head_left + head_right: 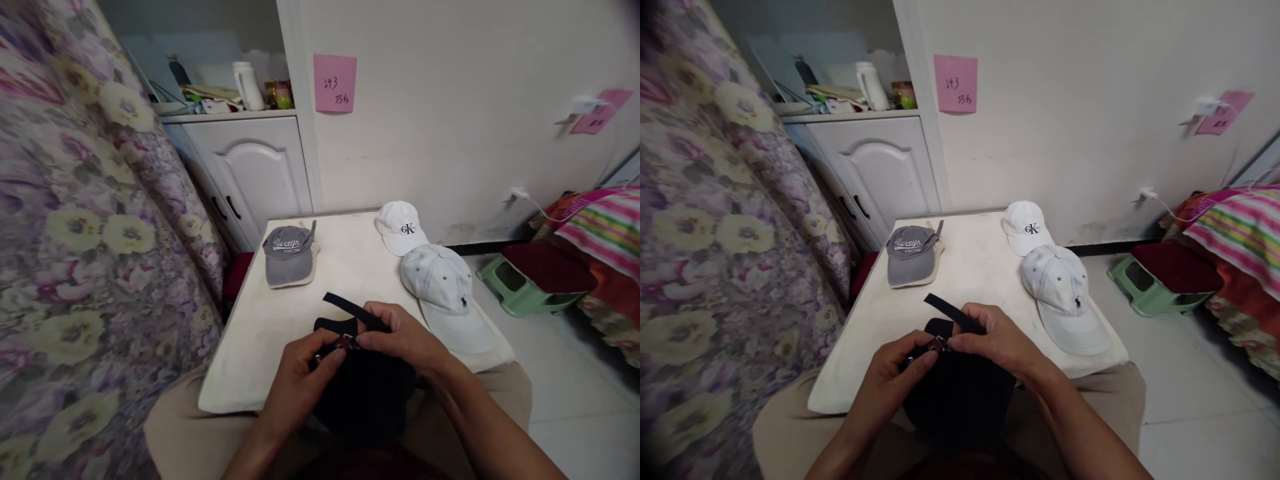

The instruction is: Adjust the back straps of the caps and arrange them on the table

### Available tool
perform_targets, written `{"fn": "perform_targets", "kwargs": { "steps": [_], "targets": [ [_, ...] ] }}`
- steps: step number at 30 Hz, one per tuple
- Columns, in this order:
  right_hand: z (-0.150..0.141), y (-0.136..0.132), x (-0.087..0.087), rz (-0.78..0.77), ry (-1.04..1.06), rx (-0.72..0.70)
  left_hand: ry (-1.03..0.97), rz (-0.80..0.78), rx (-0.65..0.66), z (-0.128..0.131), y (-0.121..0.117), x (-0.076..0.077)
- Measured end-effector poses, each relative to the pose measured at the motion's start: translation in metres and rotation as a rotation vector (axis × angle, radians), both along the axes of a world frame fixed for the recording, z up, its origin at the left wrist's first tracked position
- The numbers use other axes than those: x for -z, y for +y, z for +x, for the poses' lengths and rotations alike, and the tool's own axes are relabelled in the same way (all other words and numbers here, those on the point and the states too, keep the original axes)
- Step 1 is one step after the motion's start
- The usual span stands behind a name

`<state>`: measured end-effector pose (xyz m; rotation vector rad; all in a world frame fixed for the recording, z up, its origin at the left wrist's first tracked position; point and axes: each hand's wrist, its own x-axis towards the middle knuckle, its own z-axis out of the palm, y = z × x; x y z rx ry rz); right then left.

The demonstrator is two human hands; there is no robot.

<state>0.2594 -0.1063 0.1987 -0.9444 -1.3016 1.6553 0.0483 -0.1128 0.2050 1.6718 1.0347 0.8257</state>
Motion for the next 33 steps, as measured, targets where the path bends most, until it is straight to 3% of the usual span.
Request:
{"fn": "perform_targets", "kwargs": {
  "steps": [12,23,28,33],
  "targets": [
    [-0.011,0.001,-0.001,0.041,-0.067,0.019,-0.041,-0.062,0.031,0.001,0.001,-0.002],
    [0.005,0.007,-0.006,0.135,0.023,0.075,-0.321,-0.361,0.006,-0.019,0.016,0.012],
    [0.015,0.007,-0.024,0.184,0.039,0.091,-0.382,-0.288,0.019,-0.029,0.021,0.017],
    [0.008,0.002,-0.042,0.283,-0.167,0.167,-0.418,-0.157,0.053,-0.035,0.024,0.022]
  ]
}}
